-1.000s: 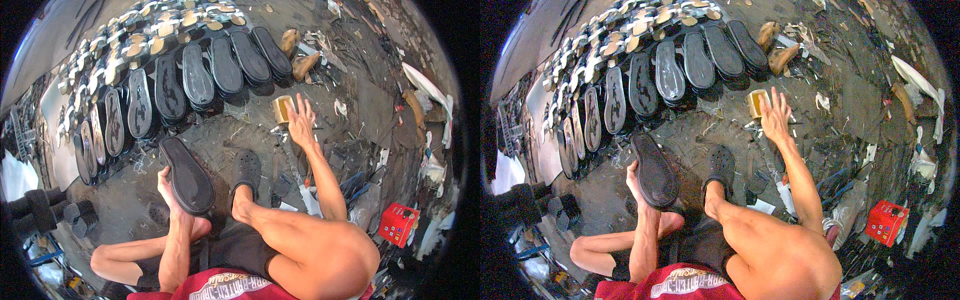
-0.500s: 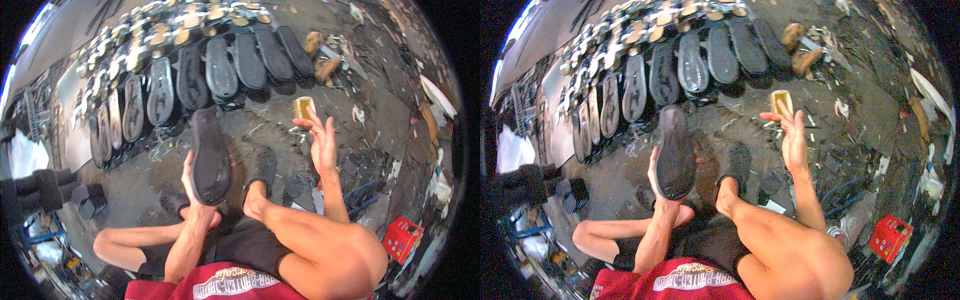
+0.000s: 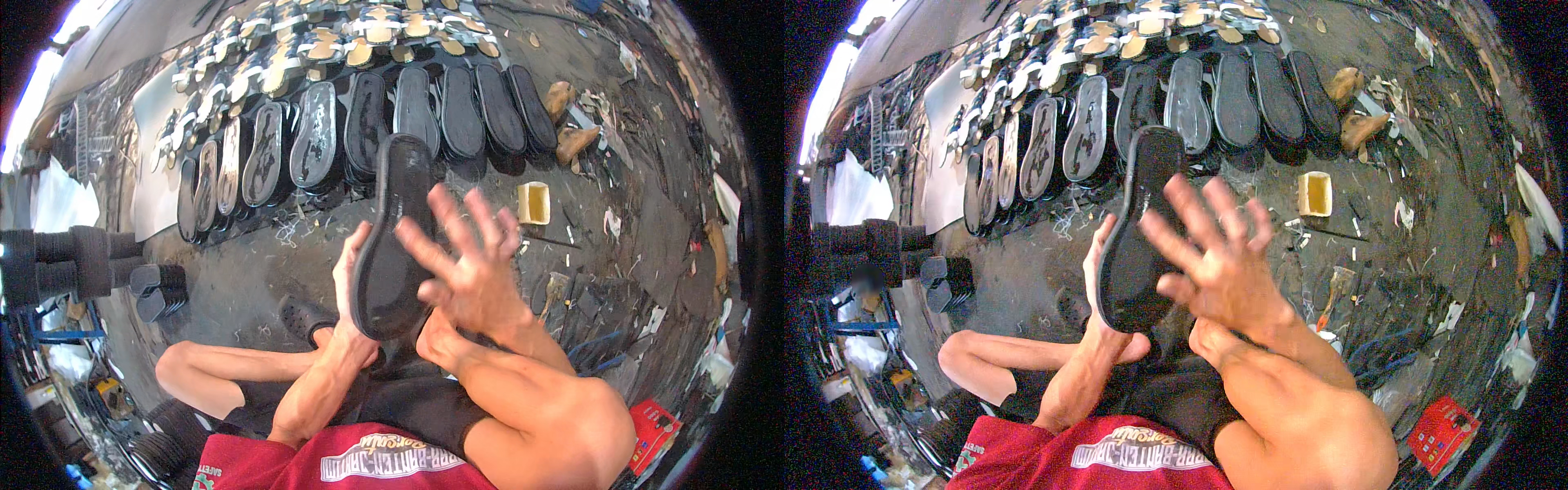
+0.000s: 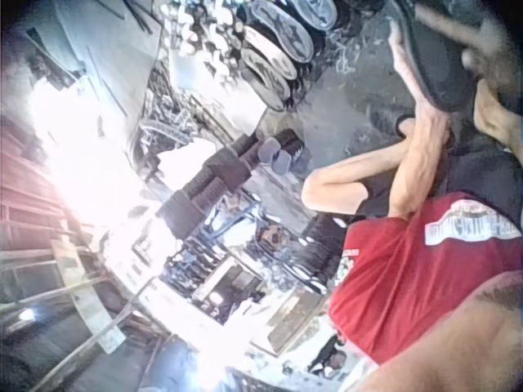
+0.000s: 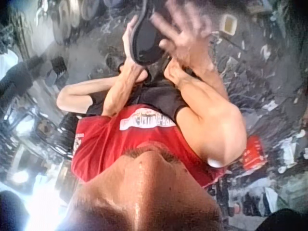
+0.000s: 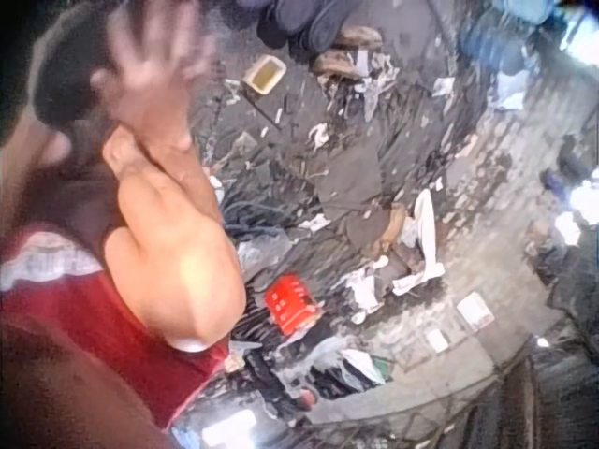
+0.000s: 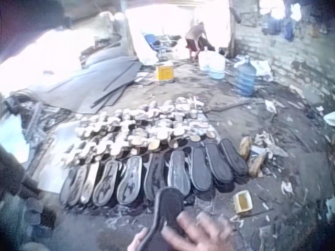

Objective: The person sits on the floor and repeatedly wipes the surface of black shoe insoles using a small yellow sponge. The person handles the insoles one at a time, rubbing the sponge across the top surface and then placing them back in a row.

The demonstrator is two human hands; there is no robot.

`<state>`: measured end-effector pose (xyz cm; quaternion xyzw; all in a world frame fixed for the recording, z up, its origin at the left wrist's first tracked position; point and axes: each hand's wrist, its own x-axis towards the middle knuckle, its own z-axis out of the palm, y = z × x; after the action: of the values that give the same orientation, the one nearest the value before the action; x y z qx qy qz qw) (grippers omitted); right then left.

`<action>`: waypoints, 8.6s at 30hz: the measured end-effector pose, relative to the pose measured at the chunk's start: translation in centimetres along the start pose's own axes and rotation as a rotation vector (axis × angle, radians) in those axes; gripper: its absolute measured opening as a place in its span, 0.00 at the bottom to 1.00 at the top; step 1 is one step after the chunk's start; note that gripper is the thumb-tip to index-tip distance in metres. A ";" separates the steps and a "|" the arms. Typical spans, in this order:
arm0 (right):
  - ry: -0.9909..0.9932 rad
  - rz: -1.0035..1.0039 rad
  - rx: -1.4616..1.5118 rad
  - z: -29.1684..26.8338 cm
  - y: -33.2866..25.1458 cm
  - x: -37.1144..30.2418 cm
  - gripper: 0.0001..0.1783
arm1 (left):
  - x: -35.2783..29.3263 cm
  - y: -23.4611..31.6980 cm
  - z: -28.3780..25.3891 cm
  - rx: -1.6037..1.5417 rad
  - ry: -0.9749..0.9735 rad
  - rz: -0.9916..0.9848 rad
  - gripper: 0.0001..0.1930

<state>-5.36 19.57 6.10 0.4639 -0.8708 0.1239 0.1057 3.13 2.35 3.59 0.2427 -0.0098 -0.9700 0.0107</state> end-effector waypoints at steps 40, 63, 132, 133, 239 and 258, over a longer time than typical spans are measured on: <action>-0.292 -0.239 0.220 0.2 -0.7 0.6 0.32 | -1.0 0.4 0.4 0.295 0.104 0.041 0.27; -0.202 -0.144 0.451 -0.7 -0.1 1.3 0.38 | -2.2 3.0 1.6 0.361 0.228 0.127 0.22; 0.507 1.201 1.051 -7.4 12.5 -14.7 0.39 | -15.5 49.2 -17.5 1.929 0.520 0.566 0.22; 0.489 1.214 1.046 -6.7 12.2 -14.9 0.39 | -16.7 46.6 -17.9 1.651 0.564 0.616 0.23; 0.031 0.746 0.120 13.3 21.8 -13.9 0.40 | -0.1 3.6 -2.6 1.228 0.245 0.378 0.28; 0.301 0.466 1.707 -3.1 6.8 0.8 0.42 | 3.4 -4.1 3.8 0.345 -0.137 -0.086 0.46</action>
<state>-11.25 23.62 8.42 0.1751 -0.5313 0.8068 -0.1900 -1.74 6.39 5.25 0.1744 -0.1664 -0.9677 -0.0735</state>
